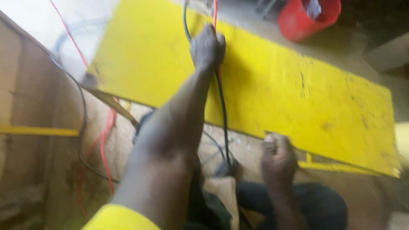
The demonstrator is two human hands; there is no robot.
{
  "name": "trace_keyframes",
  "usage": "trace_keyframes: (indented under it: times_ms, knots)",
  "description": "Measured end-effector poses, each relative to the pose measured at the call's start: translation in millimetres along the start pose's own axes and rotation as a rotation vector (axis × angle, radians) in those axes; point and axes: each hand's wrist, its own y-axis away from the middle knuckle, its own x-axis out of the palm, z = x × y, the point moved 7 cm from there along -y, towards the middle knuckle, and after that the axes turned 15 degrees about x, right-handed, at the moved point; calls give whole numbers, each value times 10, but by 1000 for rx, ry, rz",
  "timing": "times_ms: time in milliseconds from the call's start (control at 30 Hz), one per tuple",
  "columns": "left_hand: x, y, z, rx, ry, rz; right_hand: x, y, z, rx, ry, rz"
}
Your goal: Stripping the outer insulation from a black electrical cable using a small hand blade on a yellow metal workbench.
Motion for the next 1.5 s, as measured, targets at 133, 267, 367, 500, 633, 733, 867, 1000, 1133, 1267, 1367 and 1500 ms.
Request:
trace_keyframes:
  times_ms: [133, 267, 367, 500, 633, 733, 867, 1000, 1133, 1267, 1367, 1500]
  knots:
    - [-235, 204, -78, -149, 193, 172, 231, -634, -165, 7, 135, -8]
    - [-230, 124, -1, -33, 431, 69, 312, -926, 178, -221, 90, -160]
    - [-280, 543, -196, -7, 673, 76, 263, -754, 565, -150, -156, -32]
    - [-438, 1269, -920, 255, 697, 300, 383, -612, 741, 201, -452, 319]
    - [-929, 1742, -1288, 104, 869, 460, 31, -361, 794, 383, -502, 432]
    - [-1053, 1966, -1447, 137, 873, 529, -103, -194, 727, 319, -680, 578]
    - [-1222, 2210, -1569, 397, 628, 416, -94, -51, 521, 380, -795, 618]
    - [-1744, 2628, -1540, -204, 553, 432, -276, 59, 592, 318, -1025, 563]
    - [-1084, 3519, -1366, -369, 791, 827, -365, 242, 700, 285, -1036, 543]
    - [-1311, 3657, -1544, -351, 917, 729, -410, 357, 816, 248, -996, 554]
    - [-1342, 3691, -1427, -451, 975, 628, -151, 412, 630, 268, -1007, 625]
    - [-1554, 3726, -1385, -655, 1128, 371, 257, 506, 447, 326, -1242, 788]
